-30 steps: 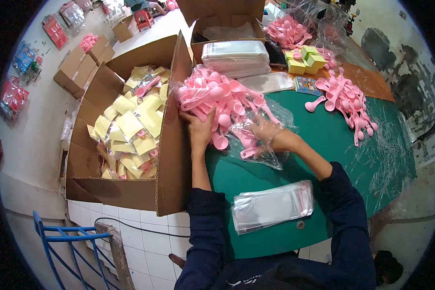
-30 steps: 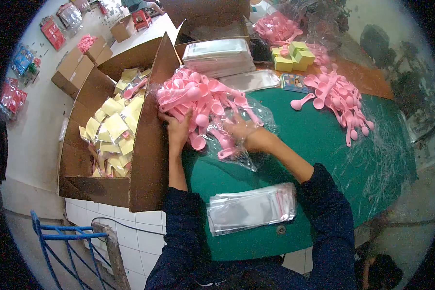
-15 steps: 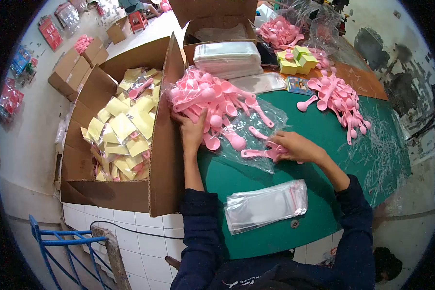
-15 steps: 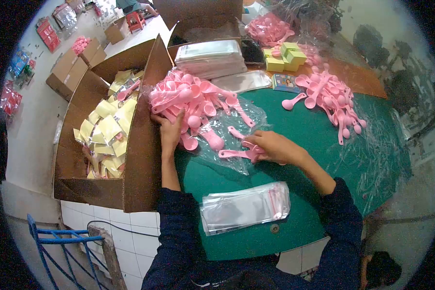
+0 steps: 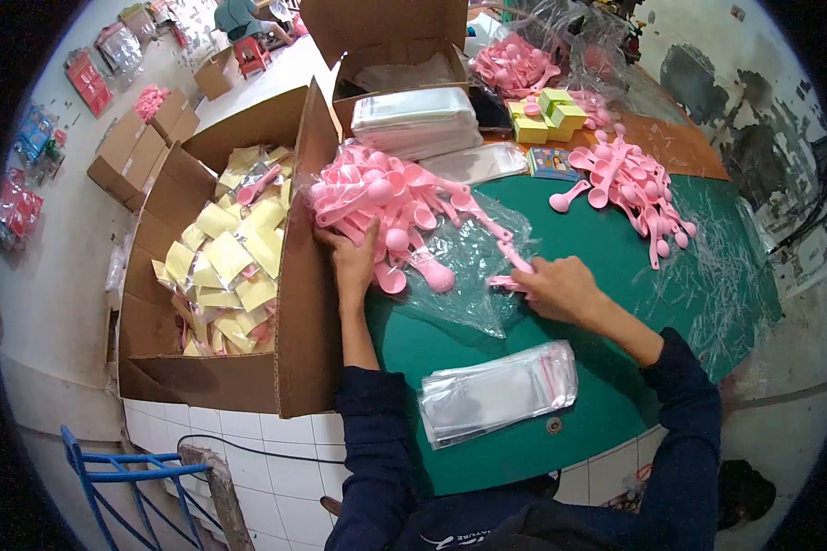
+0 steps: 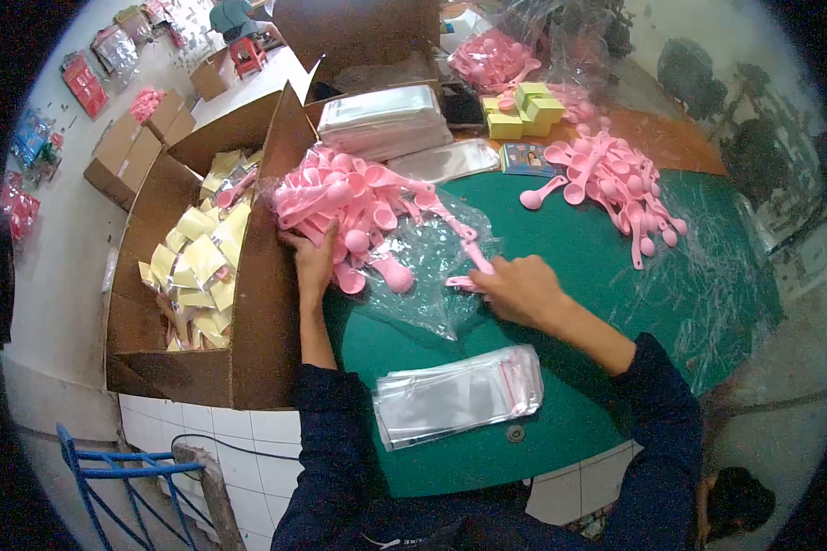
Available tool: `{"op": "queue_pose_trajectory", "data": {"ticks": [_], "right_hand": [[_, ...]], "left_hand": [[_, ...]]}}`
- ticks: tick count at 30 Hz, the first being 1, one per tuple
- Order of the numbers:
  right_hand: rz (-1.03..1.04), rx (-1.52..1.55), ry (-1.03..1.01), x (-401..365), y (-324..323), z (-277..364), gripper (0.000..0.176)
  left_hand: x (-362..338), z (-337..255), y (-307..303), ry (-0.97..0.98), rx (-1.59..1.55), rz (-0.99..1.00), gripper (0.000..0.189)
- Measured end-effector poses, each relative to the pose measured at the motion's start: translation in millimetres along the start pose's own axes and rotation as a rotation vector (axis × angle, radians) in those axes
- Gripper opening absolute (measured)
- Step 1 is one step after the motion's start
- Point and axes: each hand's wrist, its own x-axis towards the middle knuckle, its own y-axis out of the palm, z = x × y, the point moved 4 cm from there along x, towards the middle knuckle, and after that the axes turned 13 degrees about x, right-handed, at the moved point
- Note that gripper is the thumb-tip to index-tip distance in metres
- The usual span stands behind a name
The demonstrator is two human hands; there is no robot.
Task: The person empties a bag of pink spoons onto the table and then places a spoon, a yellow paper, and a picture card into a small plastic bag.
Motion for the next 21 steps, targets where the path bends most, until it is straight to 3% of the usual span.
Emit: {"op": "queue_pose_trajectory", "data": {"ticks": [1,3,7,9,12,14,15,16,18,19,20,21], "right_hand": [[0.033,0.003,0.004,-1.2,-5.9,-11.0,0.032],[0.105,0.553,-0.138,-13.8,-33.7,-52.4,0.023],[-0.048,1.05,0.195,-35.4,-102.5,-143.7,0.024],[-0.26,0.781,0.228,-27.5,-119.9,-198.6,0.03],[-0.676,0.12,0.243,-16.7,-118.4,-259.1,0.035],[-0.722,-0.33,0.338,-15.9,-123.3,-208.7,0.036],[-0.735,-0.555,0.382,-13.7,-120.7,-178.8,0.036],[-0.474,-0.155,0.392,-3.6,-103.9,-174.6,0.032],[0.077,0.447,0.121,5.1,-69.0,-104.3,0.026],[0.235,0.711,-0.197,11.1,-51.1,-61.6,0.029],[0.312,0.836,-0.294,16.8,-31.9,-32.1,0.035],[0.224,0.76,-0.335,28.4,-16.1,-10.6,0.039]], "left_hand": [[1.2,1.0,-0.5,0.027,-0.007,-0.056,0.112],[-1.8,-9.2,-8.3,-0.036,0.013,0.02,0.112],[-6.4,-12.2,-11.3,-0.039,0.009,0.039,0.109],[-6.4,-14.5,-11.7,-0.035,-0.039,0.05,0.107],[-10.0,-16.4,-16.6,-0.004,-0.135,0.046,0.104],[-5.8,-13.6,-13.7,0.079,-0.215,-0.01,0.102],[-6.7,-12.6,-13.4,-0.005,-0.208,0.044,0.099],[-5.7,-14.0,-13.7,-0.014,-0.19,0.037,0.099],[-6.5,-14.4,-12.9,-0.04,-0.156,0.032,0.097],[-7.2,-17.0,-15.4,-0.074,-0.133,0.092,0.097],[-7.0,-18.7,-16.9,-0.069,-0.125,0.071,0.097],[-6.3,-20.4,-17.8,-0.062,-0.119,0.047,0.096]]}}
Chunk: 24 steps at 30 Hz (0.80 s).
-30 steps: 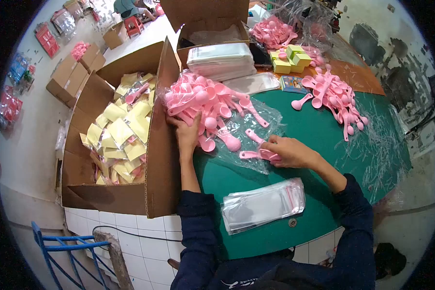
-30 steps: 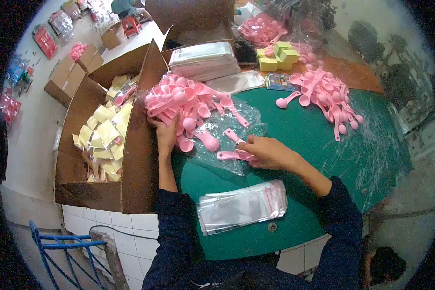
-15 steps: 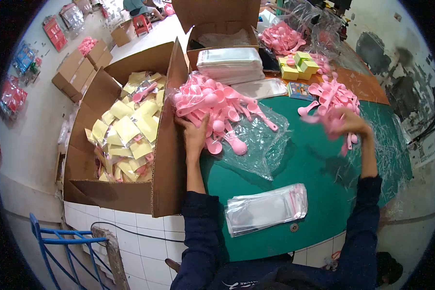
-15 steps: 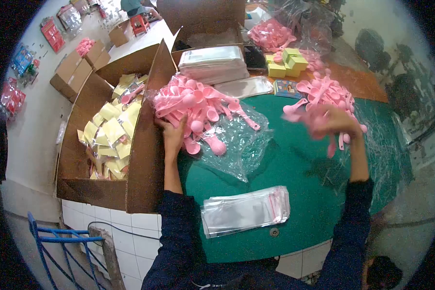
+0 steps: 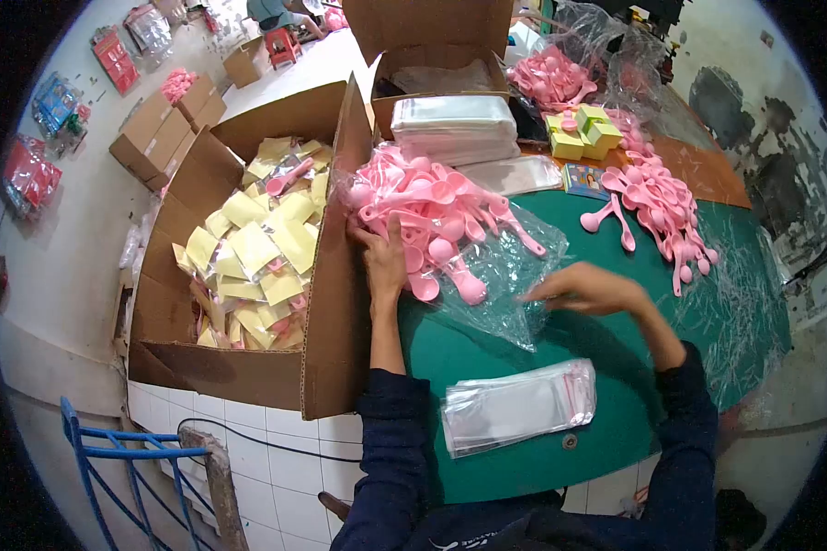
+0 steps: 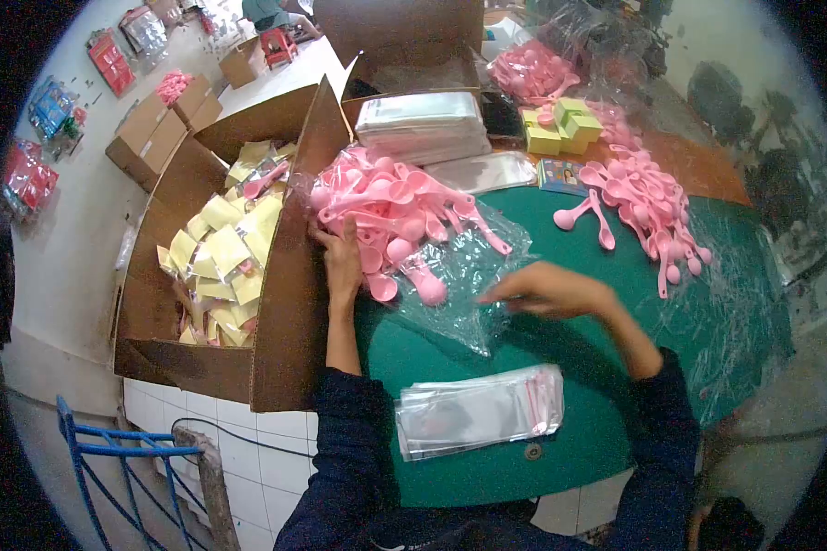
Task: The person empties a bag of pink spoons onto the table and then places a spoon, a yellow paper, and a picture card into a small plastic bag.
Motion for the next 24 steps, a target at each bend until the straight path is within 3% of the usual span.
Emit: {"op": "queue_pose_trajectory", "data": {"ticks": [1,3,5,8,11,12,15,16,19,20,24], "right_hand": [[-0.052,-0.093,-0.054,19.4,16.0,0.4,0.043],[-0.281,-0.568,-0.166,54.5,24.8,8.1,0.054],[-0.334,-0.771,-0.181,84.7,21.9,-5.4,0.063],[-0.484,-0.696,-0.142,115.8,26.2,-1.6,0.069],[-0.421,-0.887,-0.119,119.1,32.9,-19.6,0.064],[-0.423,-0.833,-0.257,101.4,31.6,-3.4,0.057],[-0.317,-0.814,-0.022,64.1,38.2,-16.2,0.048],[-0.388,-0.819,-0.127,49.4,40.2,-13.1,0.041],[-0.301,-0.746,0.052,22.6,41.7,-11.5,0.042],[-0.416,-0.774,-0.052,13.6,44.3,-16.1,0.044],[-0.452,-0.752,0.013,2.9,45.1,-3.1,0.046]], "left_hand": [[-1.2,-0.7,0.4,0.006,0.005,-0.023,0.096],[-1.1,2.9,3.8,0.026,0.007,-0.066,0.094],[2.7,5.0,3.7,0.061,0.005,-0.095,0.091],[0.6,2.7,1.2,0.091,0.018,-0.093,0.087],[0.0,2.5,0.3,0.125,0.001,-0.091,0.086],[1.5,6.2,2.8,0.127,0.006,-0.101,0.086],[9.1,17.9,11.4,0.088,0.027,-0.101,0.085],[10.7,19.4,12.7,0.051,0.045,-0.083,0.086],[1.4,3.9,4.1,-0.005,0.049,-0.007,0.088],[-0.4,0.7,2.1,-0.008,0.05,0.002,0.088],[0.4,3.3,5.0,0.092,0.004,-0.084,0.087]]}}
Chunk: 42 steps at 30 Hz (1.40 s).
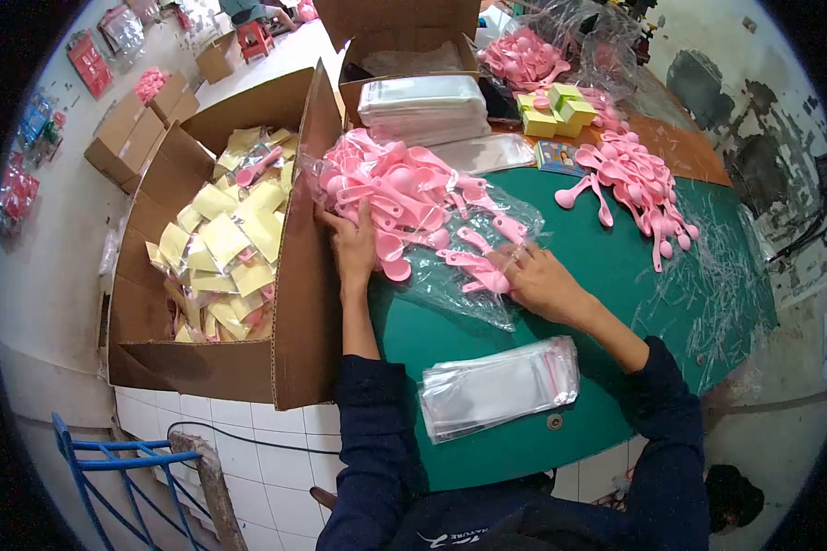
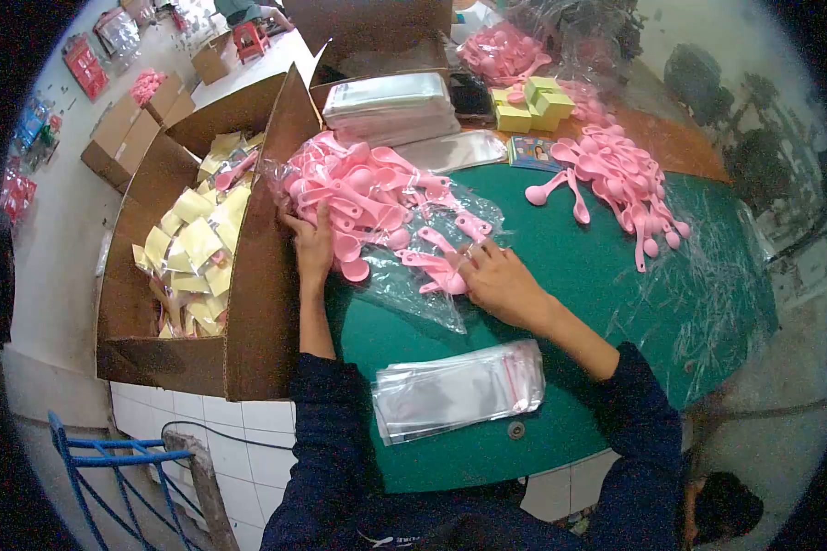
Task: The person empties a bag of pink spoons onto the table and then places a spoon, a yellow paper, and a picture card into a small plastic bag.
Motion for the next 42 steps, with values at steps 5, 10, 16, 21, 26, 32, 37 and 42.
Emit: {"op": "queue_pose_trajectory", "data": {"ticks": [5,10,16,21,26,32,37,42], "right_hand": [[0.057,-0.17,0.224,-2.2,12.9,0.5,0.031],[-0.055,-0.113,0.203,-5.1,15.2,-3.2,0.022],[0.148,0.484,0.363,-6.3,-17.2,-28.0,0.027],[0.277,1.325,0.56,-16.5,-35.0,-52.1,0.025],[0.212,1.345,0.579,-21.3,-41.7,-65.4,0.026],[0.071,0.457,0.45,-21.3,-71.6,-51.9,0.022],[-0.01,0.504,0.459,-16.6,-74.0,-42.2,0.024],[-0.131,0.489,0.443,-14.6,-75.9,-38.6,0.025]], "left_hand": [[2.5,6.4,2.0,0.051,0.068,-0.07,0.087],[6.5,15.4,8.0,0.008,0.062,-0.041,0.087],[7.1,14.2,5.3,-0.064,0.096,0.017,0.087],[9.2,18.0,9.0,0.02,0.072,-0.041,0.086],[5.3,8.9,3.8,0.025,-0.002,0.011,0.085],[6.3,8.3,3.8,0.066,0.001,-0.017,0.086],[16.0,26.4,14.1,0.072,0.057,-0.078,0.084],[8.3,16.1,8.2,0.017,0.023,-0.016,0.083]]}}
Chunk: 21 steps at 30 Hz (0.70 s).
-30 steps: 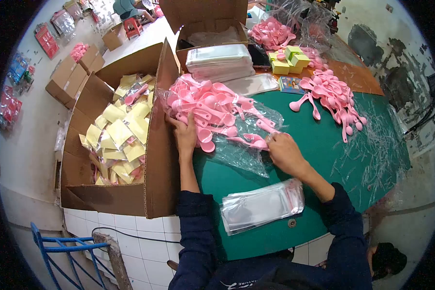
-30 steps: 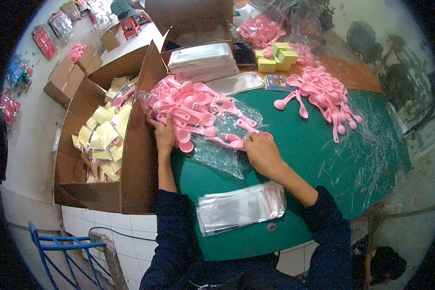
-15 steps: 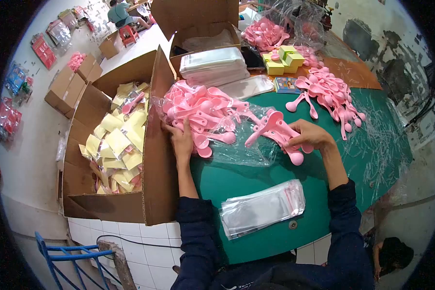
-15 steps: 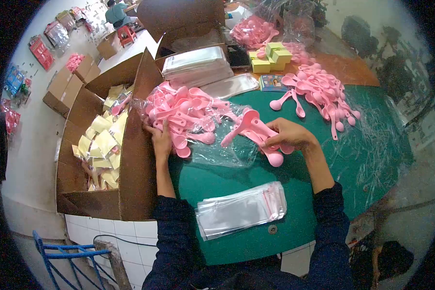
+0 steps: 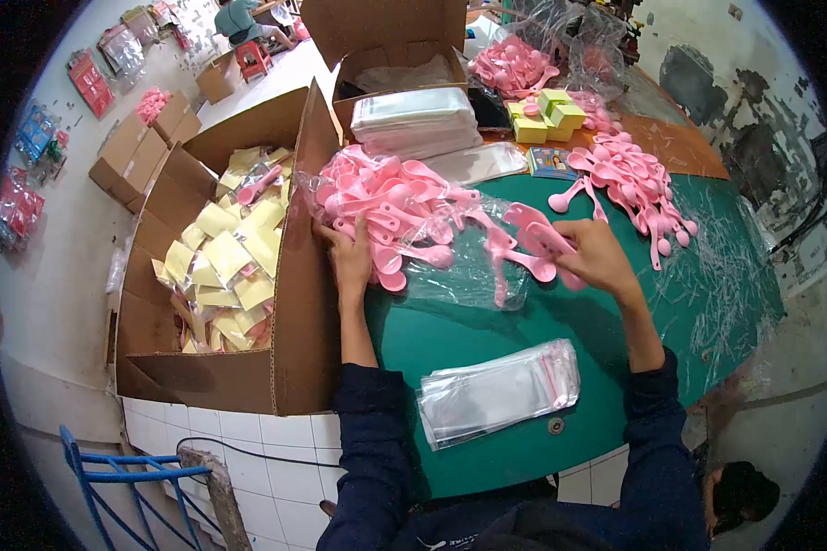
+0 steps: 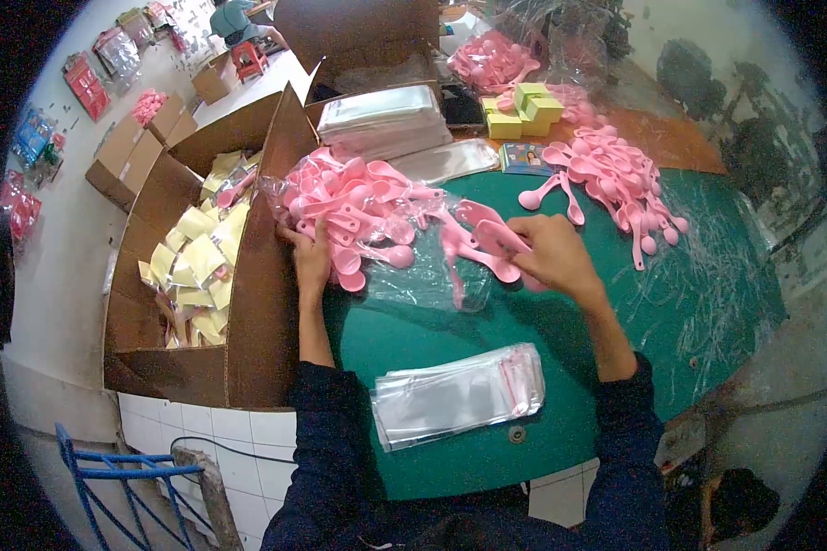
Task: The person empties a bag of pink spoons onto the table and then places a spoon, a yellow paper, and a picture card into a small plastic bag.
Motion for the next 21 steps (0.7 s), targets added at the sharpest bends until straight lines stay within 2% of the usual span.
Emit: {"op": "queue_pose_trajectory", "data": {"ticks": [2,5,6,9,12,14,17,18,19,20,21], "right_hand": [[-0.107,-0.104,0.031,-0.5,-0.3,-0.8,0.025],[0.081,0.389,0.069,4.1,2.2,-3.1,0.026],[0.097,0.515,0.122,3.2,0.6,6.6,0.026],[0.13,0.709,0.252,3.2,5.6,-1.7,0.026],[0.17,0.788,0.292,2.9,12.3,-7.4,0.028],[0.178,0.799,0.281,4.0,12.9,-11.0,0.031],[0.138,0.706,0.285,8.2,-7.1,-29.8,0.035],[0.123,0.659,0.286,11.9,-18.2,-40.5,0.036],[0.062,0.65,0.329,18.7,-33.4,-54.3,0.037],[0.015,0.597,0.328,27.8,-50.6,-76.0,0.036],[-0.035,0.413,0.278,42.8,-76.4,-110.5,0.036]], "left_hand": [[0.6,-2.3,-0.4,0.02,-0.019,0.0,0.083],[0.6,-6.8,-2.7,0.107,-0.012,-0.077,0.083],[0.6,-8.2,-4.1,0.083,-0.005,-0.051,0.084],[0.1,-8.8,-2.2,0.016,0.021,0.006,0.086],[1.0,-3.4,-0.4,-0.044,0.049,0.034,0.089],[-0.2,-7.9,-3.2,-0.093,0.04,0.099,0.091],[1.3,-5.2,-1.5,0.067,0.052,-0.053,0.092],[1.0,-4.7,-1.9,0.008,0.005,0.014,0.09],[-0.5,-7.4,-2.6,0.075,0.023,-0.08,0.089],[-1.6,-9.1,-4.7,0.027,0.037,-0.033,0.089],[-1.9,-10.2,-6.9,-0.018,0.05,0.018,0.089]]}}
